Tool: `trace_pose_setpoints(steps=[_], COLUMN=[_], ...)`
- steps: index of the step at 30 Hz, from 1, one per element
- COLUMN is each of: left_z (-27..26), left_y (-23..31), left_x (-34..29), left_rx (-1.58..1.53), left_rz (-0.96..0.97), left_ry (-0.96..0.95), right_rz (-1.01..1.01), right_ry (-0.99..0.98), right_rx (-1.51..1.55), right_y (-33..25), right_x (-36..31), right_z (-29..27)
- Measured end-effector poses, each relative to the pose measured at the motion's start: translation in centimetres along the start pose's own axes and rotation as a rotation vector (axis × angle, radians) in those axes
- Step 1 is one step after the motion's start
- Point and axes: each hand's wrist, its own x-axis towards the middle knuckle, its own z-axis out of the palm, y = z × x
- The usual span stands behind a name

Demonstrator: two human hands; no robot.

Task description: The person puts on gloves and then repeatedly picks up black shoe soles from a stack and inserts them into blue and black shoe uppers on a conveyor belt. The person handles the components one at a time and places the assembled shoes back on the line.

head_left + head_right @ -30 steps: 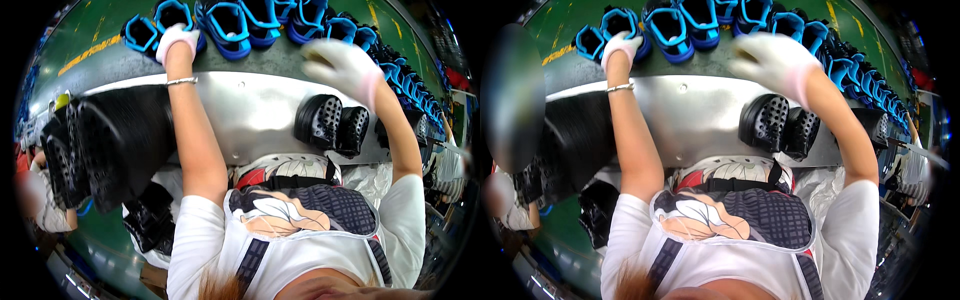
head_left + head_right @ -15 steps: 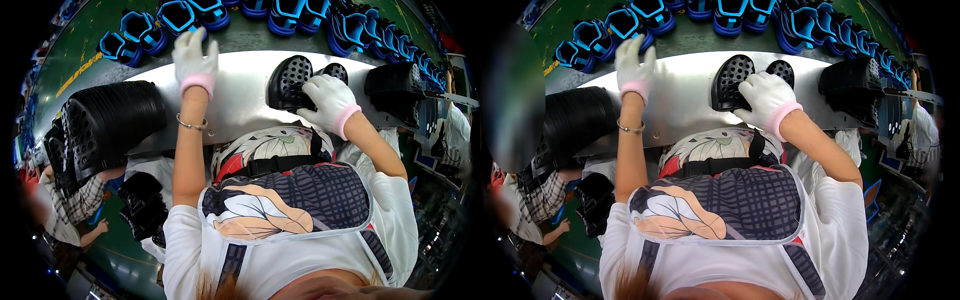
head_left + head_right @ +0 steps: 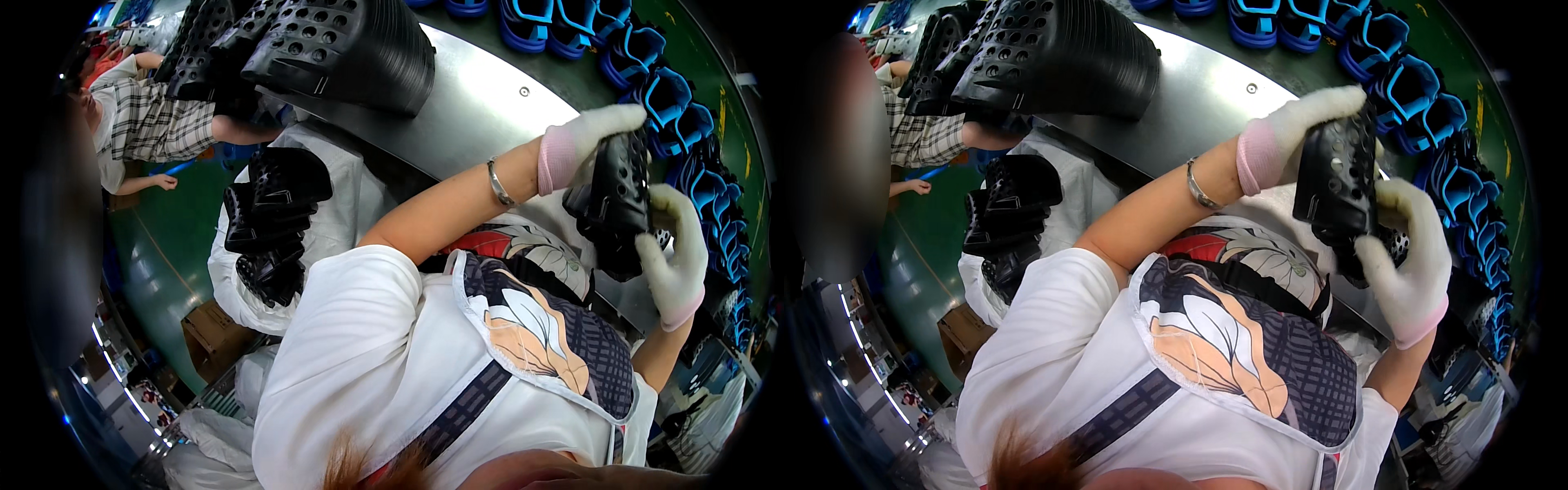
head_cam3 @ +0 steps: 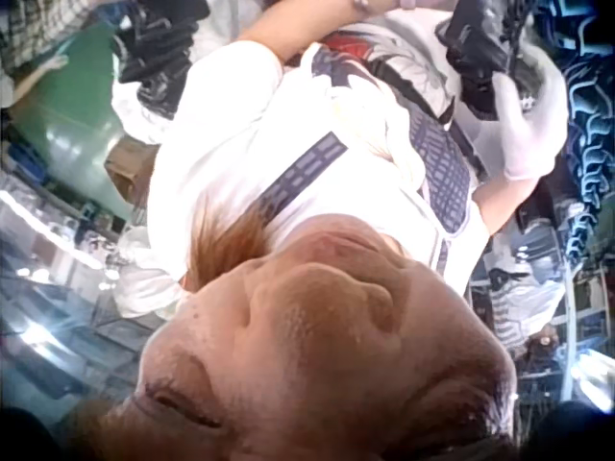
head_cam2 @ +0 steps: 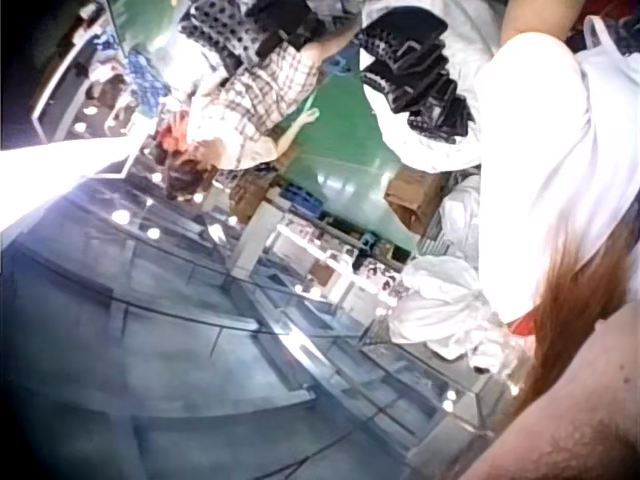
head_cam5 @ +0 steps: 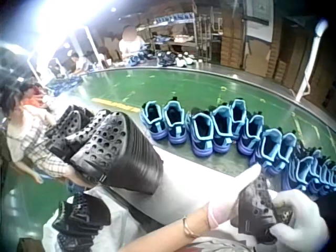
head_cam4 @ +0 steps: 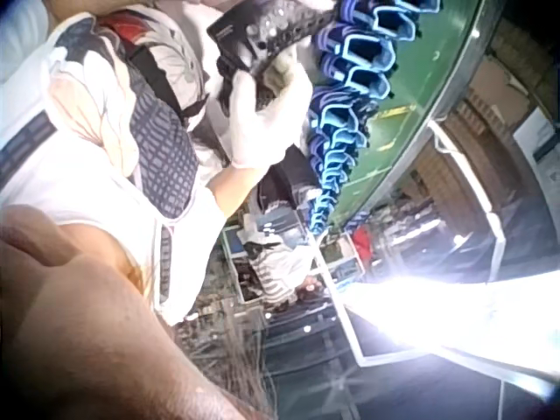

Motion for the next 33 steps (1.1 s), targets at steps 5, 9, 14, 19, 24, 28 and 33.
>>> trace_pose_setpoints(steps=[5, 9, 14, 19, 24, 28, 33], left_z=[-0.3, -2.0, -3.5, -9.5, -11.9, -12.0, -12.6], left_y=[1.4, 3.2, 6.0, 7.1, 6.8, 7.4, 8.7], left_x=[0.1, 1.1, 2.1, 4.3, 4.5, 5.4, 7.4], left_rx=[0.414, 0.442, 0.327, 0.712, 1.369, 1.703, 1.841], left_rz=[0.543, 0.801, 0.724, 0.744, 0.758, 0.575, 0.420], left_ry=[0.385, 0.402, 0.550, 0.819, 0.923, 0.918, 0.990], right_rz=[0.173, 0.251, 0.209, 0.101, 0.244, 0.166, 0.102], right_ry=[-0.033, -0.098, -0.099, -0.216, -0.424, -0.471, -0.404], right_rx=[0.020, -0.063, -0.072, -0.432, -0.584, -0.789, -0.892], right_y=[-0.4, -2.3, -2.8, -2.2, -2.6, -3.4, -2.5], right_x=[4.4, 8.3, 12.1, 18.2, 26.2, 31.3, 34.0], right_z=[2.2, 2.7, 3.8, 4.4, 3.6, 5.2, 9.7])
